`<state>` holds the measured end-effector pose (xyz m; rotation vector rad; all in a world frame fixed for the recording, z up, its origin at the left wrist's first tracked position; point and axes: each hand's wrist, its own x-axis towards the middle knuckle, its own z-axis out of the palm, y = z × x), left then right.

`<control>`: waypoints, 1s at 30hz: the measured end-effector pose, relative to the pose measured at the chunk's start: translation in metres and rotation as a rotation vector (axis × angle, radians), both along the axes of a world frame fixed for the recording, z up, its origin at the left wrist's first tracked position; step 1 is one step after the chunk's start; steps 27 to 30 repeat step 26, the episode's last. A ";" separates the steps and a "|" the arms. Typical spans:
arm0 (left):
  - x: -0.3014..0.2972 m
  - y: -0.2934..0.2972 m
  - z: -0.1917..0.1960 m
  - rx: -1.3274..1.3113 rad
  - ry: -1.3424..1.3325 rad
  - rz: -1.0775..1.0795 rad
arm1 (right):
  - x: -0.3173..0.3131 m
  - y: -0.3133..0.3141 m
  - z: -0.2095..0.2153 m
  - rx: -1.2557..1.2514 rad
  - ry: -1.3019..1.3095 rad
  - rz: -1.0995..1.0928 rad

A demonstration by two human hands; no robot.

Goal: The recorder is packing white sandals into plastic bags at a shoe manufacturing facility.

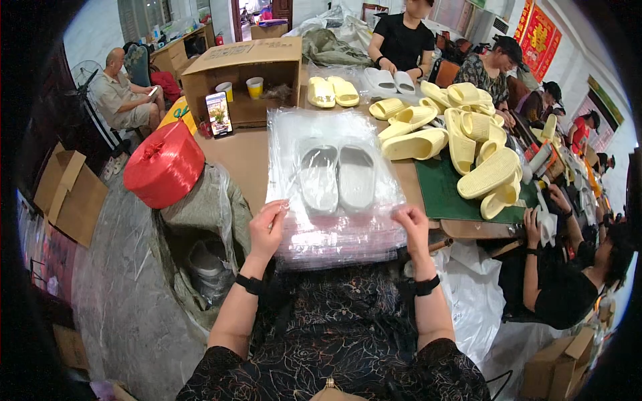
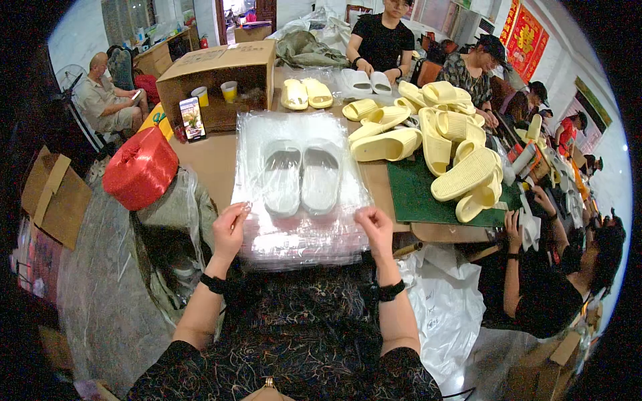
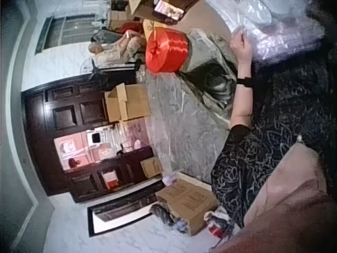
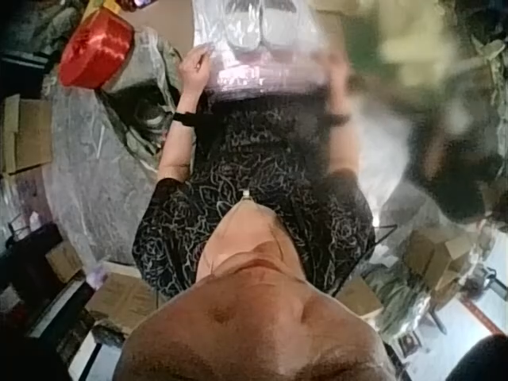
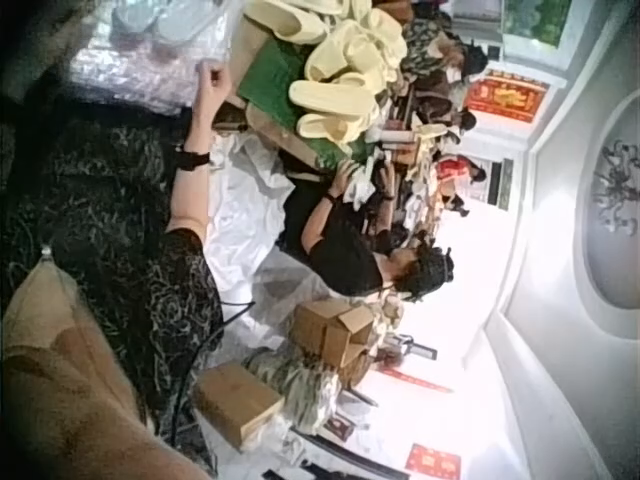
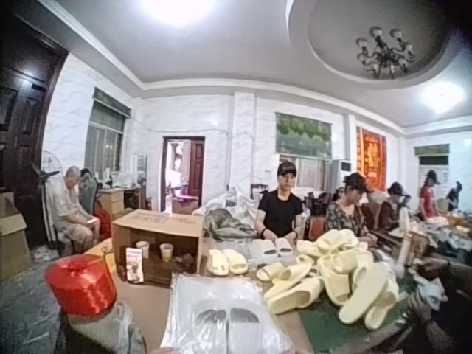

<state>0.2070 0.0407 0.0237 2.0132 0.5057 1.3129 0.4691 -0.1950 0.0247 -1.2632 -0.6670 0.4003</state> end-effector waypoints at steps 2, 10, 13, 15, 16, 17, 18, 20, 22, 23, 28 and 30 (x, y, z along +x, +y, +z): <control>-0.002 -0.002 -0.011 -0.056 -0.001 -0.012 | -0.009 0.001 -0.014 -0.086 0.123 -0.033; 0.020 -0.014 0.006 -0.753 -0.307 -0.402 | -0.022 0.009 -0.015 -0.405 -0.319 -0.230; 0.037 -0.023 0.019 -1.045 -0.249 -0.299 | -0.030 0.011 -0.008 -0.292 -0.535 -0.247; 0.042 -0.027 0.036 -1.085 -0.117 -0.315 | -0.027 0.009 -0.012 -0.271 -0.535 -0.252; 0.044 -0.027 0.042 -1.123 0.018 -0.327 | -0.025 0.007 -0.014 -0.252 -0.533 -0.256; 0.044 -0.028 0.046 -1.138 0.051 -0.357 | -0.029 -0.001 -0.009 -0.283 -0.409 -0.193; 0.041 -0.028 0.050 -1.134 0.047 -0.355 | -0.032 -0.002 -0.008 -0.278 -0.412 -0.190; 0.035 -0.032 0.063 -1.253 0.215 -0.548 | -0.037 -0.004 -0.003 -0.094 0.072 -0.039; 0.039 -0.033 0.034 -1.170 0.328 -0.391 | -0.044 -0.001 0.005 -0.106 0.139 -0.028; 0.041 -0.036 0.022 -1.115 0.270 -0.424 | -0.039 -0.004 0.002 -0.151 0.232 0.009; 0.039 -0.034 -0.007 -1.093 0.161 -0.464 | -0.034 -0.005 -0.003 -0.176 0.401 0.143; 0.039 -0.034 -0.007 -1.093 0.161 -0.464 | -0.034 -0.005 -0.003 -0.176 0.401 0.143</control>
